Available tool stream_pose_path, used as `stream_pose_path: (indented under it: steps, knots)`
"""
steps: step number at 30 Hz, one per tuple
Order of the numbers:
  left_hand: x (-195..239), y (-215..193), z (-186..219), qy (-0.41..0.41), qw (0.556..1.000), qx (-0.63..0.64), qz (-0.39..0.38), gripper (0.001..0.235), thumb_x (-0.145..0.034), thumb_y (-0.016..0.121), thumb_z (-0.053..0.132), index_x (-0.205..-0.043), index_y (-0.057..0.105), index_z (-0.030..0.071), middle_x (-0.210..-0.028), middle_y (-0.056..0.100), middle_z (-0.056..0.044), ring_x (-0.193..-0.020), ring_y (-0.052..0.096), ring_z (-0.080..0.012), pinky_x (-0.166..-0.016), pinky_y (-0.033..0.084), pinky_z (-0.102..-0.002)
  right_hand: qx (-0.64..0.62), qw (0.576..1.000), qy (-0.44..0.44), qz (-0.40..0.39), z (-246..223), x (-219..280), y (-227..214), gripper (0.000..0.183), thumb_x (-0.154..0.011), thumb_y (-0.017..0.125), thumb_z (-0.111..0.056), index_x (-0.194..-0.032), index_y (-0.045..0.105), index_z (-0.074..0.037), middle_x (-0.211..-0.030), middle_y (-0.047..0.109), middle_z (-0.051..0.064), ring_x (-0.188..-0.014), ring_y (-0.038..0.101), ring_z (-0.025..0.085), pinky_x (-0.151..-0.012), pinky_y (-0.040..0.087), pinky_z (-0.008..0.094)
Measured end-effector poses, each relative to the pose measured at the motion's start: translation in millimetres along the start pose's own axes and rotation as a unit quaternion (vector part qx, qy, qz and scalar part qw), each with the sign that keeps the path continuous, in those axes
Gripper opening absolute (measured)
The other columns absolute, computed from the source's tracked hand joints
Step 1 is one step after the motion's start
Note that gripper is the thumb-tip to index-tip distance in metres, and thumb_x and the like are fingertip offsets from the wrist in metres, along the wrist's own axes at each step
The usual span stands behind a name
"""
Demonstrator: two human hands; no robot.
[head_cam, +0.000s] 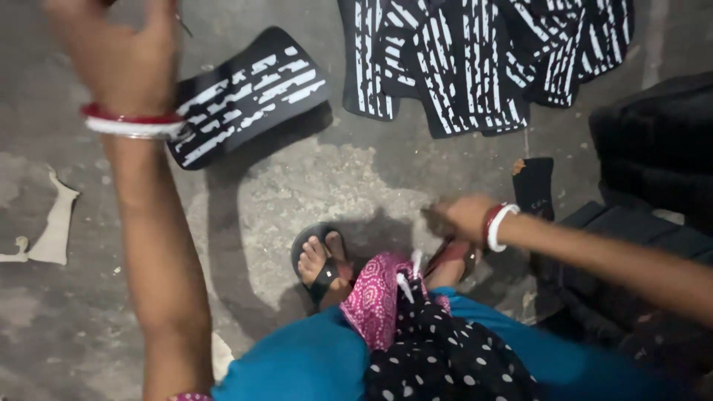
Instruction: The person sits on the floor and folds black car mats with white patterns. They pick up each mat, fold it in half, and place it into a growing stack on the floor.
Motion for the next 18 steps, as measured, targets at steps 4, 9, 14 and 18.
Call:
stream_pose_path:
  steps: [4, 9, 14, 18]
  knots:
    - [11, -43, -34, -0.093, 0.989, -0.029, 0.111, 0.024, -0.103, 0.077, 0.013, -0.111, 0.063, -0.005, -0.101, 0.068, -0.017, -0.09, 0.065, -0.0277, -0.082, 0.052, -0.04, 0.199, 0.961, 0.044, 0.186, 26, 47, -123, 0.042, -0.083, 0.067, -0.024, -0.121, 0.063, -0.009, -0.112, 0.068, 0.017, -0.103, 0.067, 0.038, -0.087, 0.054, 0.046]
    - [-65, -56, 46, -0.027, 0.998, 0.021, 0.047, 0.011, -0.105, 0.071, 0.008, -0.113, 0.069, 0.0, -0.101, 0.075, -0.013, -0.093, 0.076, -0.0224, -0.086, 0.059, -0.034, 0.253, 0.932, 0.134, 0.223, 51, 105, -210, 0.038, -0.088, 0.064, -0.031, -0.12, 0.064, -0.011, -0.104, 0.07, 0.012, -0.104, 0.068, 0.033, -0.088, 0.056, 0.045]
    - [-76, -7, 123, 0.102, 0.98, -0.011, -0.17, 0.023, -0.104, 0.072, 0.023, -0.111, 0.069, 0.002, -0.105, 0.074, -0.016, -0.095, 0.071, -0.0351, -0.082, 0.055, -0.044, 0.205, 0.915, 0.17, 0.302, 98, 130, -209, 0.048, -0.088, 0.067, -0.036, -0.125, 0.065, -0.005, -0.111, 0.071, 0.02, -0.098, 0.068, 0.04, -0.083, 0.054, 0.049]
    - [-44, 66, 168, 0.123, 0.931, -0.058, -0.338, 0.035, -0.093, 0.073, 0.037, -0.103, 0.069, 0.004, -0.085, 0.073, -0.017, -0.082, 0.07, -0.039, -0.07, 0.054, -0.049, 0.075, 0.931, 0.168, 0.314, 144, 80, -197, 0.046, -0.095, 0.065, -0.039, -0.127, 0.066, -0.006, -0.112, 0.071, 0.021, -0.099, 0.069, 0.04, -0.086, 0.055, 0.049]
Point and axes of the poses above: each hand's wrist, its own x-axis away from the middle knuckle, its own y-axis out of the palm, z = x × y, the point moved 3 cm from there along -x, towards the middle knuckle
